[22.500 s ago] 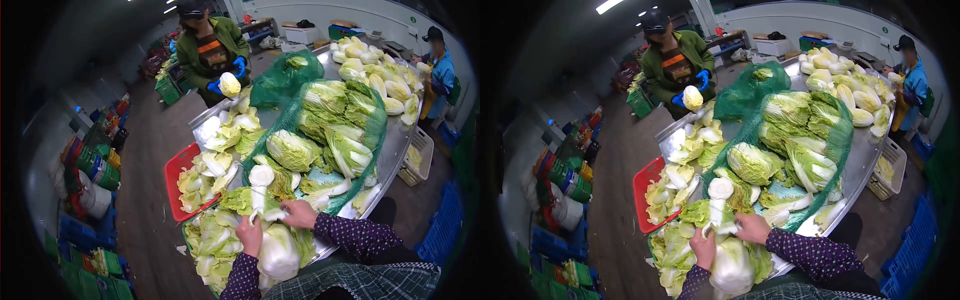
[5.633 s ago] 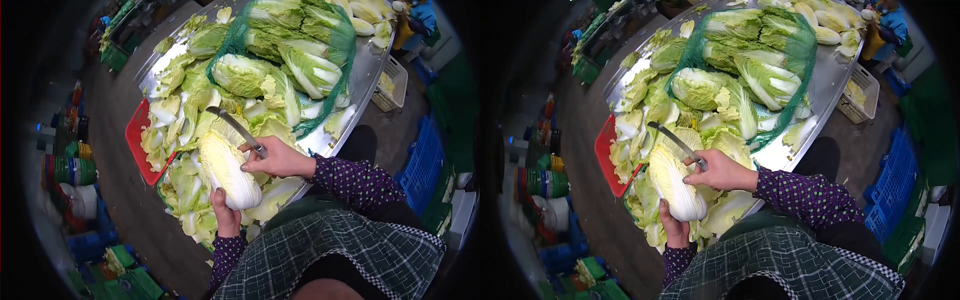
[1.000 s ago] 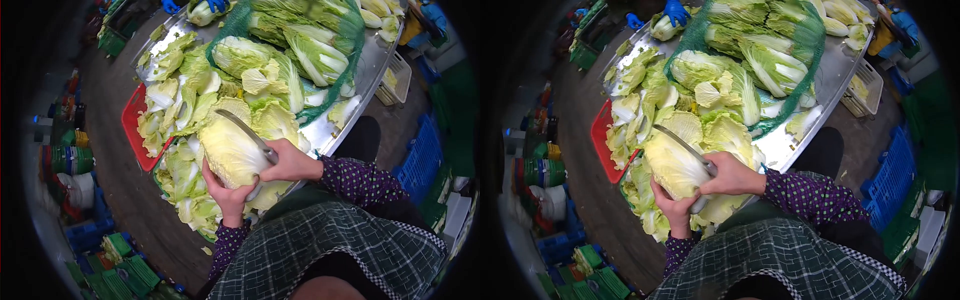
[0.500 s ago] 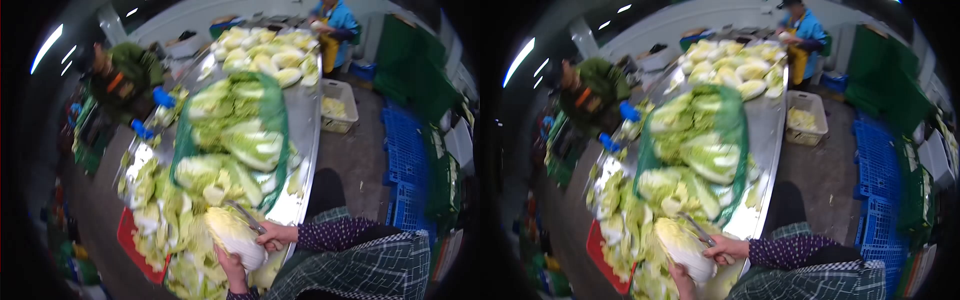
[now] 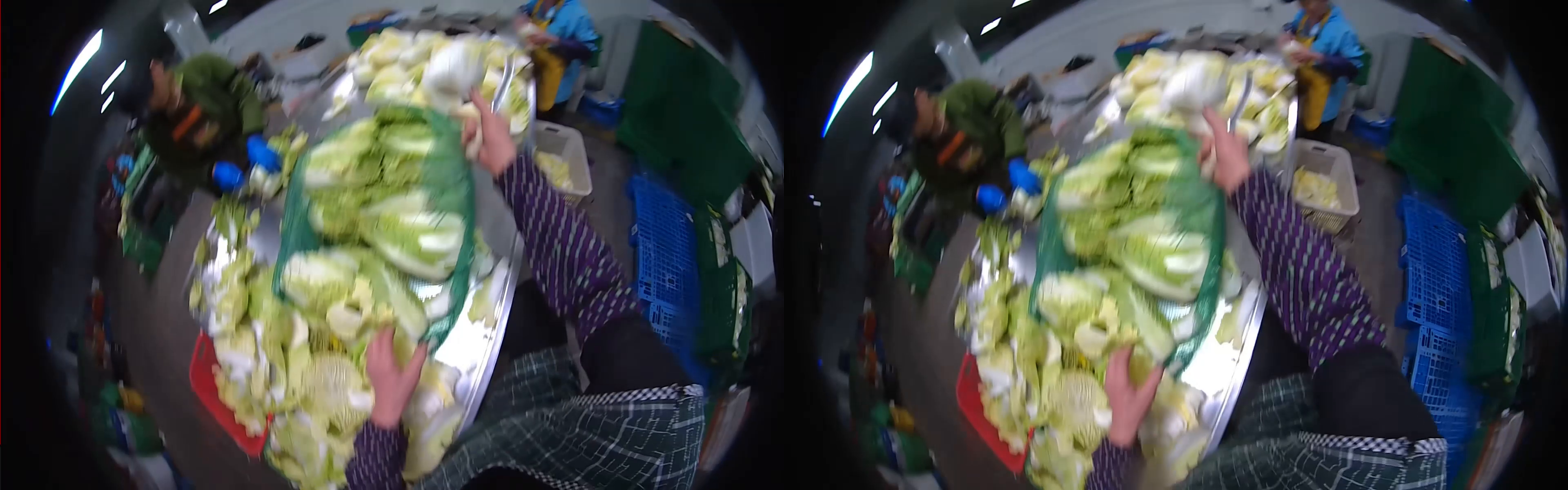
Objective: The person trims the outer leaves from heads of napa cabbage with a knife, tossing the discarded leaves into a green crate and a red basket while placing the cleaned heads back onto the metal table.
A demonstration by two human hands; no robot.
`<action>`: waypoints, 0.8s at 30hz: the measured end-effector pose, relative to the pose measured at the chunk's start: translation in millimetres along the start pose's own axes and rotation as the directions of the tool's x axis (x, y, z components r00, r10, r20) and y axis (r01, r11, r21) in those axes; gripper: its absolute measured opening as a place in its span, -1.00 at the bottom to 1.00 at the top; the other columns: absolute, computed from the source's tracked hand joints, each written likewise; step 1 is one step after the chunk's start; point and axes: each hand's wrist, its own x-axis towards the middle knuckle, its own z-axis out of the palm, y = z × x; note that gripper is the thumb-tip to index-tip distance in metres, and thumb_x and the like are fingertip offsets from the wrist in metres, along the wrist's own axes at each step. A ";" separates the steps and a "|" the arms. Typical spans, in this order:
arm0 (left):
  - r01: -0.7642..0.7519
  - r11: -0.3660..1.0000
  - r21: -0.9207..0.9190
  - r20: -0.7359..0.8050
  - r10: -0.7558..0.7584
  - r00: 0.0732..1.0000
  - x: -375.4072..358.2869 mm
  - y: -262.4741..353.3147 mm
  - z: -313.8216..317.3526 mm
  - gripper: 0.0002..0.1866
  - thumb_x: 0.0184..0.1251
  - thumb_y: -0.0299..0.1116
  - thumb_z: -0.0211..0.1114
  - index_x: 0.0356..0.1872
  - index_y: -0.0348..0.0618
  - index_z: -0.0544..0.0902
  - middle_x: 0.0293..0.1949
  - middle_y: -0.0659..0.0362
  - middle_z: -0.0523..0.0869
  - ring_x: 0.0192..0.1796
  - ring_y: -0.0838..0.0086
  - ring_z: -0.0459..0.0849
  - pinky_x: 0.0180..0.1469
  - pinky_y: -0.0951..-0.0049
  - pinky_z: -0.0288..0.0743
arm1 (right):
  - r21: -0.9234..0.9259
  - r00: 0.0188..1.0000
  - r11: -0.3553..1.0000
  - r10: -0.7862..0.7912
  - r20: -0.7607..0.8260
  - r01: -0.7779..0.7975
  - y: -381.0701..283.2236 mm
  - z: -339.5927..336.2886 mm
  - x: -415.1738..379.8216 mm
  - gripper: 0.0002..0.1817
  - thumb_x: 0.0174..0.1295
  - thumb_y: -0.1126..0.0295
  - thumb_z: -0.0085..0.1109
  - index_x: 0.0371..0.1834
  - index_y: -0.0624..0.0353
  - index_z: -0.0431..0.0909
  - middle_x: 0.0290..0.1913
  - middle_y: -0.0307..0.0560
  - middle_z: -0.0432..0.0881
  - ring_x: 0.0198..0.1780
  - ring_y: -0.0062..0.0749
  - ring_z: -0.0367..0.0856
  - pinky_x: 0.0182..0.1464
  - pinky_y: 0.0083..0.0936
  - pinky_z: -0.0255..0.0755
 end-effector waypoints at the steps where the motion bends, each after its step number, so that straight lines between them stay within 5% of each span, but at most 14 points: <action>1: -0.075 0.994 0.077 -0.006 0.076 0.997 16.1 -7.8 10.0 -0.36 -0.01 -0.20 0.48 0.09 -0.30 0.47 0.10 -0.14 0.50 0.14 -0.01 0.46 0.15 0.15 0.36 | -0.112 0.991 0.987 -0.103 0.086 0.113 4.8 26.9 -15.4 -0.52 0.20 0.13 0.27 -0.01 0.34 0.53 -0.66 -0.27 0.48 -0.72 -0.60 0.36 -0.64 -0.61 0.29; 2: -0.142 0.959 0.247 0.054 0.132 0.990 30.5 -19.7 18.4 -0.20 -0.02 0.03 0.43 0.20 -0.26 0.41 0.22 -0.16 0.41 0.27 -0.08 0.34 0.30 0.00 0.18 | -0.208 0.957 0.945 -0.212 0.200 0.253 8.7 50.3 -28.3 -0.54 0.22 0.12 0.26 -0.04 0.33 0.55 -0.70 -0.28 0.46 -0.74 -0.63 0.36 -0.65 -0.64 0.27; 4: -0.097 0.869 0.485 0.180 0.009 0.984 44.8 -37.5 29.5 -0.05 -0.09 0.24 0.36 0.29 -0.19 0.36 0.29 -0.15 0.37 0.35 -0.10 0.26 0.38 -0.19 -0.07 | -0.553 0.882 0.775 -0.012 0.471 0.306 44.6 62.7 -77.8 -0.54 0.16 0.15 0.31 -0.06 0.33 0.59 -0.71 -0.27 0.46 -0.71 -0.64 0.40 -0.65 -0.63 0.25; 6: -0.017 0.811 0.585 0.373 -0.250 0.894 25.9 -71.4 37.7 0.04 -0.15 0.30 0.34 0.37 -0.11 0.28 0.32 -0.12 0.34 0.37 -0.11 0.24 0.39 -0.29 -0.21 | -0.716 0.831 0.600 0.146 0.537 0.357 102.1 58.9 -105.3 -0.52 0.12 0.12 0.35 -0.05 0.29 0.61 -0.62 -0.25 0.51 -0.71 -0.64 0.40 -0.63 -0.62 0.27; 7: -0.033 0.760 0.649 0.359 -0.268 0.894 11.5 -73.4 35.6 -0.16 -0.11 0.21 0.34 0.20 -0.11 0.48 0.22 -0.07 0.46 0.34 -0.09 0.28 0.38 -0.29 -0.15 | -0.788 0.820 0.548 0.290 0.494 0.281 114.3 54.5 -110.3 -0.51 0.09 0.13 0.35 -0.03 0.29 0.61 -0.56 -0.16 0.58 -0.60 -0.52 0.51 -0.48 -0.54 0.41; 9: 0.038 0.790 0.612 0.353 -0.316 0.881 -19.3 -78.1 15.9 -0.27 -0.11 0.18 0.34 0.05 -0.13 0.57 0.13 -0.04 0.51 0.31 -0.08 0.31 0.37 -0.29 -0.13 | -0.782 0.769 0.395 0.236 0.594 0.483 157.8 33.9 -120.6 -0.49 0.07 0.15 0.32 -0.02 0.33 0.61 -0.24 0.13 0.70 -0.21 -0.23 0.65 -0.05 -0.41 0.48; 10: 0.073 0.824 0.562 0.375 -0.332 0.865 -38.4 -79.8 2.8 -0.38 -0.11 0.14 0.33 -0.11 -0.15 0.66 0.05 -0.01 0.57 0.29 -0.07 0.34 0.36 -0.30 -0.10 | -0.725 0.735 0.426 0.179 0.654 0.542 183.3 18.2 -120.9 -0.49 0.09 0.14 0.30 -0.02 0.34 0.61 -0.19 0.17 0.69 -0.15 -0.21 0.67 -0.01 -0.41 0.49; 11: 0.021 0.858 0.512 0.203 -0.145 0.968 -63.3 -87.3 -0.9 -0.54 -0.15 0.07 0.35 -0.41 -0.15 0.67 -0.12 0.05 0.61 0.22 -0.03 0.40 0.33 -0.31 -0.03 | -0.771 0.740 0.395 0.269 0.617 0.499 194.4 13.6 -128.2 -0.47 0.10 0.13 0.29 0.01 0.35 0.59 -0.15 0.17 0.69 -0.10 -0.21 0.67 0.01 -0.39 0.49; 12: 0.108 0.837 0.537 0.171 -0.233 0.957 -86.1 -88.2 -13.5 -0.54 -0.15 0.07 0.35 -0.41 -0.15 0.67 -0.12 0.05 0.61 0.22 -0.03 0.40 0.33 -0.31 -0.03 | -0.774 0.725 0.396 0.303 0.618 0.494 210.3 4.2 -133.6 -0.45 0.11 0.12 0.28 0.04 0.36 0.57 -0.12 0.18 0.68 -0.08 -0.19 0.66 0.02 -0.38 0.48; 14: 0.043 0.873 0.485 0.129 -0.120 0.984 -109.1 -86.2 -37.9 -0.57 -0.19 0.02 0.37 -0.42 -0.12 0.62 -0.12 0.06 0.60 0.19 0.01 0.43 0.31 -0.31 0.02 | -0.871 0.716 0.383 0.510 0.477 0.307 214.0 -2.7 -149.9 -0.46 0.12 0.16 0.30 0.03 0.39 0.56 -0.23 0.03 0.69 -0.17 -0.38 0.63 -0.06 -0.49 0.47; 15: 0.031 0.877 0.479 0.069 -0.073 0.995 -124.8 -90.7 -52.6 -0.60 -0.20 -0.01 0.39 -0.45 -0.11 0.59 -0.13 0.08 0.59 0.19 0.05 0.44 0.29 -0.32 0.05 | -0.795 0.689 0.439 0.417 0.593 0.419 224.2 -10.3 -158.9 -0.50 0.12 0.21 0.32 0.03 0.39 0.56 -0.27 -0.06 0.67 -0.22 -0.50 0.60 -0.09 -0.55 0.45; 21: 0.324 0.756 0.568 -0.075 -0.345 0.936 -276.2 -156.5 -135.8 -0.58 -0.15 -0.05 0.42 -0.28 -0.08 0.61 0.03 0.02 0.53 0.31 0.03 0.34 0.37 -0.27 -0.01 | -0.737 0.716 0.506 0.290 0.634 0.448 220.4 21.8 -145.9 -0.58 0.18 0.30 0.33 0.02 0.36 0.57 -0.07 0.00 0.69 -0.12 -0.49 0.60 -0.03 -0.58 0.43; 23: 0.377 0.722 0.580 -0.080 -0.411 0.908 -317.6 -172.1 -144.0 -0.57 -0.12 -0.08 0.42 -0.21 -0.08 0.62 0.10 0.00 0.51 0.34 0.03 0.30 0.39 -0.26 -0.05 | -0.764 0.730 0.472 0.307 0.611 0.440 211.1 54.6 -151.2 -0.56 0.19 0.28 0.32 0.06 0.33 0.56 -0.28 -0.15 0.66 -0.42 -0.63 0.52 -0.37 -0.65 0.37; 24: 0.468 0.585 0.663 -0.046 -0.592 0.805 -331.2 -176.4 -146.4 -0.55 -0.11 -0.11 0.42 -0.15 -0.06 0.62 0.16 0.01 0.47 0.37 0.04 0.27 0.41 -0.25 -0.09 | -0.766 0.732 0.471 0.308 0.608 0.438 212.5 69.1 -150.1 -0.55 0.19 0.27 0.32 0.08 0.32 0.55 -0.39 -0.21 0.63 -0.54 -0.68 0.45 -0.51 -0.66 0.31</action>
